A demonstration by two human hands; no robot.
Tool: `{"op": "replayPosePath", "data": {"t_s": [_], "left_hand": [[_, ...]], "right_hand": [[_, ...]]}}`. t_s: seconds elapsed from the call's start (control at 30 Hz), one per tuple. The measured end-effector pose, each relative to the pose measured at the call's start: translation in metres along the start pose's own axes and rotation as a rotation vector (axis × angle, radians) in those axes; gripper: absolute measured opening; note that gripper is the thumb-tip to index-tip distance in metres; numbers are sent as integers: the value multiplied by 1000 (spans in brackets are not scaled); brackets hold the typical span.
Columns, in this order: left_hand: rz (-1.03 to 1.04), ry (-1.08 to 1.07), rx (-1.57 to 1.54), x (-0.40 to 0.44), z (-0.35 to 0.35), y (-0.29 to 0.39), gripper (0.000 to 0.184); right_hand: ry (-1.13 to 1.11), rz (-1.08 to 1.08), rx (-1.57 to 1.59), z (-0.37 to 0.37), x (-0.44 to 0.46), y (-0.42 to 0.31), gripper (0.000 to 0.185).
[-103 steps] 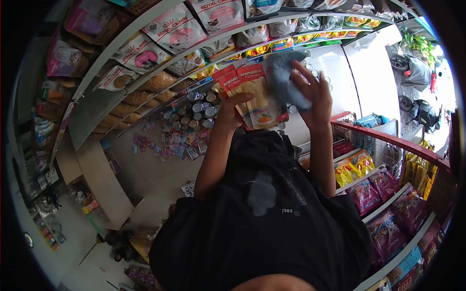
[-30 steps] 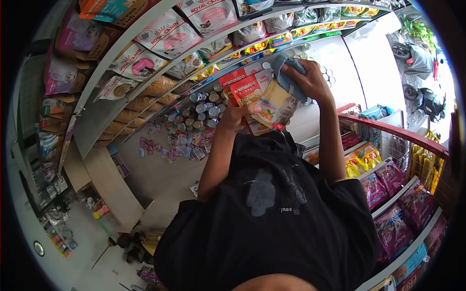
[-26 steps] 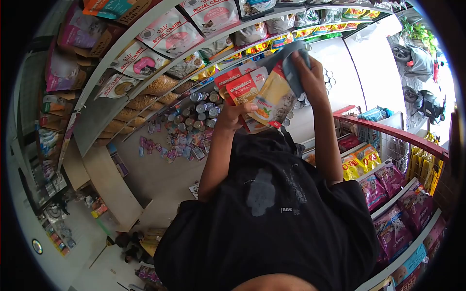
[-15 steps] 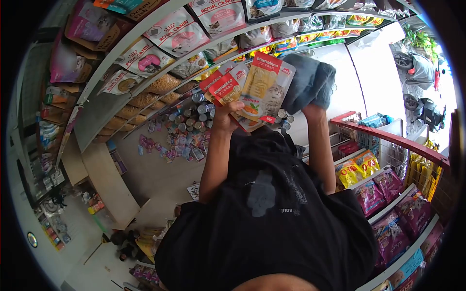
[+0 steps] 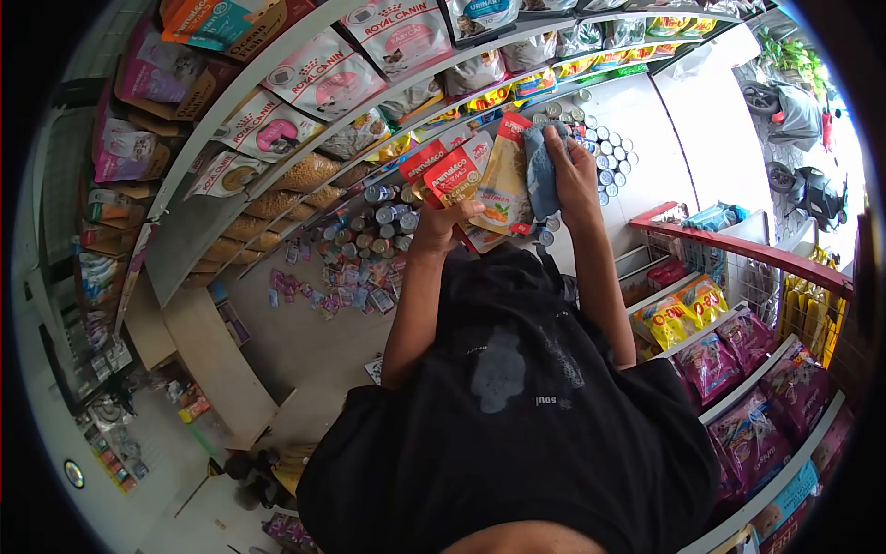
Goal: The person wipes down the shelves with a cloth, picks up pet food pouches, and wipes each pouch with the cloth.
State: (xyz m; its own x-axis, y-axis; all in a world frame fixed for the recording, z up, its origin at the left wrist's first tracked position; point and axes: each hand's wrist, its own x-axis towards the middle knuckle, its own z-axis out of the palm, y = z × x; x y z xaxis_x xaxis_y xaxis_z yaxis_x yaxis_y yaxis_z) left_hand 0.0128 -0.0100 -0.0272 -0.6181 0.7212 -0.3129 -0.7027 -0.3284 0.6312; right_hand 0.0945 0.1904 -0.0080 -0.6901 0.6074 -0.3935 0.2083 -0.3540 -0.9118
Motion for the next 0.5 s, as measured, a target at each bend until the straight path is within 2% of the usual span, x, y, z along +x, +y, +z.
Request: {"op": "replayPosePath", "data": {"t_s": [0.13, 0.3, 0.43, 0.5], "left_hand": [[-20, -13, -57, 0, -1, 1, 70], [-35, 26, -135, 3, -21, -7, 69], [18, 16, -281, 6, -3, 2, 67], [51, 32, -256, 3, 0, 3, 64]], "right_hand": [[-53, -104, -139, -6, 3, 1, 30], [-167, -228, -310, -19, 5, -3, 36], [18, 100, 88, -47, 21, -10, 40], [-114, -206, 85, -55, 8, -14, 44]]}}
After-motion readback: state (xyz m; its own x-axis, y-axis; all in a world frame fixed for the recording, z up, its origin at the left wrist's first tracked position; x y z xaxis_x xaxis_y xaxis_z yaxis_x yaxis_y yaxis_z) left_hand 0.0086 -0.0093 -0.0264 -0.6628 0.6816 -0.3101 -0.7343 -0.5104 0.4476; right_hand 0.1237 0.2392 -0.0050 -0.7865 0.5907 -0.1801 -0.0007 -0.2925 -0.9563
